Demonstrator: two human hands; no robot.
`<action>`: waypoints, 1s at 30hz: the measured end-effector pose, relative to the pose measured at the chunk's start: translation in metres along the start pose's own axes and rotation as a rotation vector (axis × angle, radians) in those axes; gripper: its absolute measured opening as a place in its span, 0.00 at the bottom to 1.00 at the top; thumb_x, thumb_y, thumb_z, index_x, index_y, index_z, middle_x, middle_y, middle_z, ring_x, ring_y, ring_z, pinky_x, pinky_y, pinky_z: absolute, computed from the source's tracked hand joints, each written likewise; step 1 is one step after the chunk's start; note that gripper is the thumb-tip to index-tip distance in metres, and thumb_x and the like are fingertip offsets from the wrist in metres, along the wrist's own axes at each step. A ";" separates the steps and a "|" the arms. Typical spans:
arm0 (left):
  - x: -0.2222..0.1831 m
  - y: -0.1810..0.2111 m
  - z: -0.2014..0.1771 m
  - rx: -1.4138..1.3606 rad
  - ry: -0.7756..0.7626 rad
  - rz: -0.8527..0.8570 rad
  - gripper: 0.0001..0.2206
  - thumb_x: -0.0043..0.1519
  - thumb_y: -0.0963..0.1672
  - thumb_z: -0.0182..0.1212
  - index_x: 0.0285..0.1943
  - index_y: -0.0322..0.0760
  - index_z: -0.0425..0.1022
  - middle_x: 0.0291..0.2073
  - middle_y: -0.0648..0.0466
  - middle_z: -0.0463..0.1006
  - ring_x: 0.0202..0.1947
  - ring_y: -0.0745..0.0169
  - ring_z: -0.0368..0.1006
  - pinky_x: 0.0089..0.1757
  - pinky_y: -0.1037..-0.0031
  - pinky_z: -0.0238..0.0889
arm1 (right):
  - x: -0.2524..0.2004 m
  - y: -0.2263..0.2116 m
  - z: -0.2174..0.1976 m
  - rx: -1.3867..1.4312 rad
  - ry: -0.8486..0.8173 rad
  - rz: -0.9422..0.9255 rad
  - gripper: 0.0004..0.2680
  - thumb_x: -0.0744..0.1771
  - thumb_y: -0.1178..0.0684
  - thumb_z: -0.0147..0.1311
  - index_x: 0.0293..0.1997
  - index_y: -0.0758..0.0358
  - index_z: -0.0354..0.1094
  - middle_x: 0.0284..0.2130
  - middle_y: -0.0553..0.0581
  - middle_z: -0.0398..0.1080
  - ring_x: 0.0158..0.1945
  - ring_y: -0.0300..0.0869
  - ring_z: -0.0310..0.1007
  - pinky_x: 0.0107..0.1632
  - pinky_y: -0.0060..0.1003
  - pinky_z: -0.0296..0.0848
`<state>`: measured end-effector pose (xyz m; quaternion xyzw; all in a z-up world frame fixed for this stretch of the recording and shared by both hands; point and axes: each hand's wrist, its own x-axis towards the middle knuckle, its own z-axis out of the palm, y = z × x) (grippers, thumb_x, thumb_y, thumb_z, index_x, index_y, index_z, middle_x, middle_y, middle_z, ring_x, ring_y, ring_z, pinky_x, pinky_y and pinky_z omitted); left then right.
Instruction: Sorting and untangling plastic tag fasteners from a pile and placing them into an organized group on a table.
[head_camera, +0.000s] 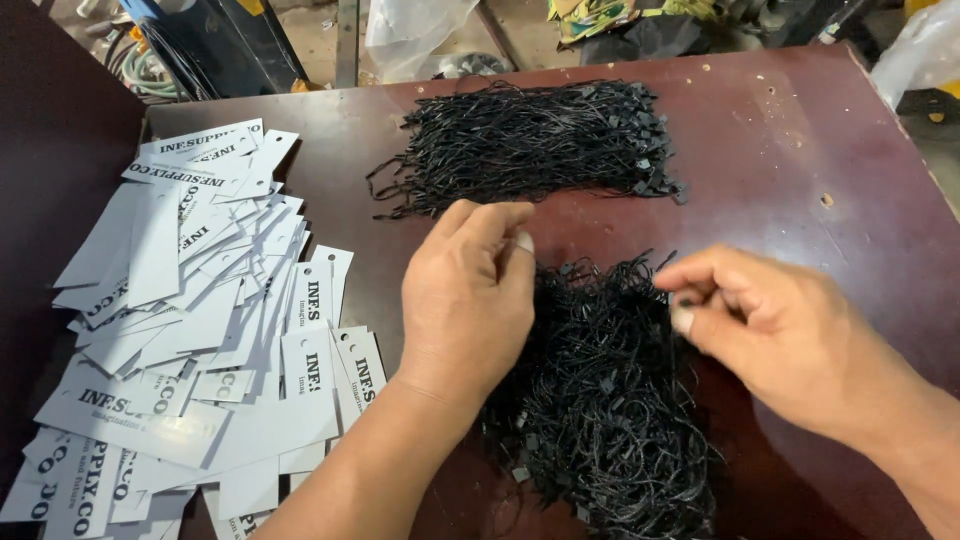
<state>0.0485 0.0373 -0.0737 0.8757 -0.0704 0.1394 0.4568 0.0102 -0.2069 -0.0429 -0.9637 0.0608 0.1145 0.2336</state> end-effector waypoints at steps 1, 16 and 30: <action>-0.001 0.002 0.001 -0.014 -0.007 0.029 0.12 0.62 0.43 0.56 0.51 0.42 0.81 0.37 0.59 0.78 0.34 0.63 0.77 0.39 0.69 0.70 | 0.001 -0.004 -0.002 0.000 0.072 -0.136 0.07 0.64 0.50 0.59 0.43 0.47 0.79 0.25 0.45 0.77 0.27 0.36 0.72 0.36 0.33 0.68; -0.004 0.065 0.007 -0.158 -0.468 -0.226 0.22 0.53 0.50 0.54 0.58 0.55 0.77 0.46 0.56 0.86 0.47 0.48 0.80 0.45 0.60 0.69 | 0.018 -0.044 0.003 0.655 0.066 -0.161 0.02 0.66 0.63 0.62 0.32 0.68 0.77 0.23 0.56 0.74 0.26 0.38 0.68 0.31 0.30 0.68; 0.000 0.064 0.010 -0.949 -0.507 -0.468 0.12 0.63 0.42 0.59 0.52 0.28 0.75 0.21 0.50 0.75 0.20 0.67 0.68 0.29 0.76 0.67 | 0.027 -0.026 -0.009 0.660 0.272 -0.255 0.06 0.66 0.66 0.62 0.41 0.62 0.71 0.30 0.51 0.72 0.31 0.32 0.67 0.37 0.22 0.67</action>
